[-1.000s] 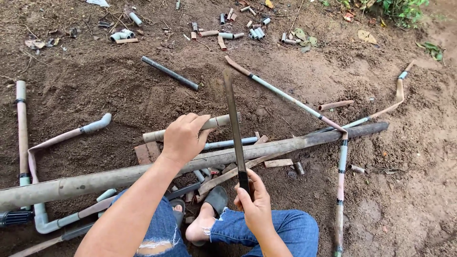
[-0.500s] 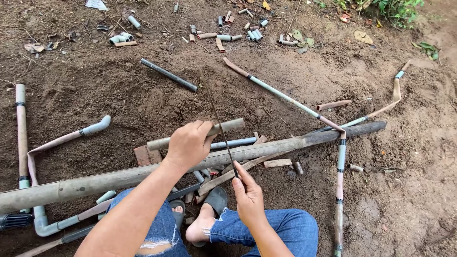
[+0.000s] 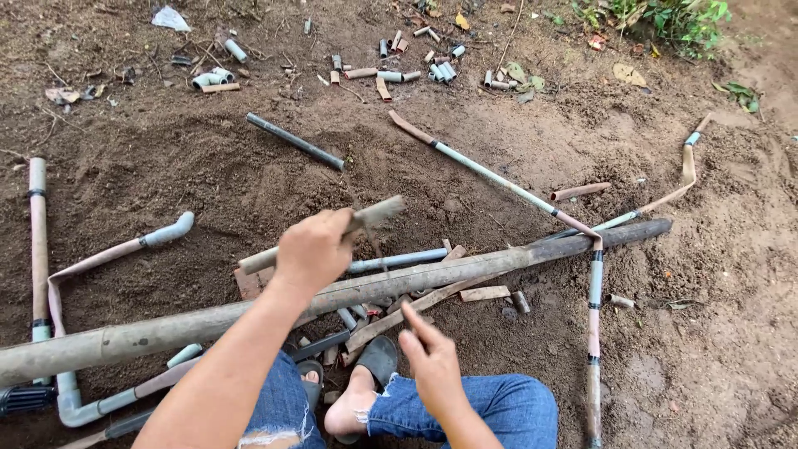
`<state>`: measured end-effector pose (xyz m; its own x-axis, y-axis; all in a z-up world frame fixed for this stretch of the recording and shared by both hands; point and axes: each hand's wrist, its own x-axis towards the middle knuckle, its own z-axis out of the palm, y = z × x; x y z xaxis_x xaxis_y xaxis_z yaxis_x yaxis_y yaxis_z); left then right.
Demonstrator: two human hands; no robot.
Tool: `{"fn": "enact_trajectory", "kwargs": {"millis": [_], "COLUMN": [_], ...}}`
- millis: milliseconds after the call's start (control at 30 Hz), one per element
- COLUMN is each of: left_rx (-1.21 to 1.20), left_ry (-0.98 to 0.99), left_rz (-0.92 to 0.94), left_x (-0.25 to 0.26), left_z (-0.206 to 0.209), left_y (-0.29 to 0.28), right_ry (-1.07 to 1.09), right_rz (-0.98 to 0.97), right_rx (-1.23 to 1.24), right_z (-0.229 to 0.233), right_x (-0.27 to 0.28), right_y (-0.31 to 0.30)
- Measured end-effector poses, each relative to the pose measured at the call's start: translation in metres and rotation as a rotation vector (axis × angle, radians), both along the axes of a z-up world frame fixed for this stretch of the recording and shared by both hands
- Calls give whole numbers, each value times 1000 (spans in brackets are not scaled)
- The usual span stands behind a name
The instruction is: Cutting a PVC pipe manually using a hacksaw blade while sitting on the ground
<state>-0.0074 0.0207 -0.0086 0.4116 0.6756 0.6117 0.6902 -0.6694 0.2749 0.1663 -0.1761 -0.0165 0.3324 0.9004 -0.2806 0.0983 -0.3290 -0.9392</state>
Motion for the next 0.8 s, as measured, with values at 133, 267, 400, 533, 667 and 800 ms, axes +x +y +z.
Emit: {"fn": "enact_trajectory", "kwargs": {"millis": [133, 267, 400, 533, 667, 800], "left_rx": [-5, -24, -33, -1, -134, -139], "left_ry": [-33, -77, -51, -76, 4, 71], "left_rz": [27, -18, 71, 24, 205, 73], "left_x": [7, 7, -5, 6, -17, 9], "left_z": [2, 9, 4, 5, -13, -14], "left_y": [-19, -11, -12, -24, -3, -22], "right_ry": [134, 88, 149, 32, 155, 234], "right_rz": [-40, -26, -32, -7, 28, -45], "right_rx": [42, 38, 46, 108, 45, 35], "right_z": [-14, 3, -29, -19, -39, -24], "right_x": [5, 1, 3, 5, 1, 3], "right_y": [-2, -3, -15, -6, -18, -4]}}
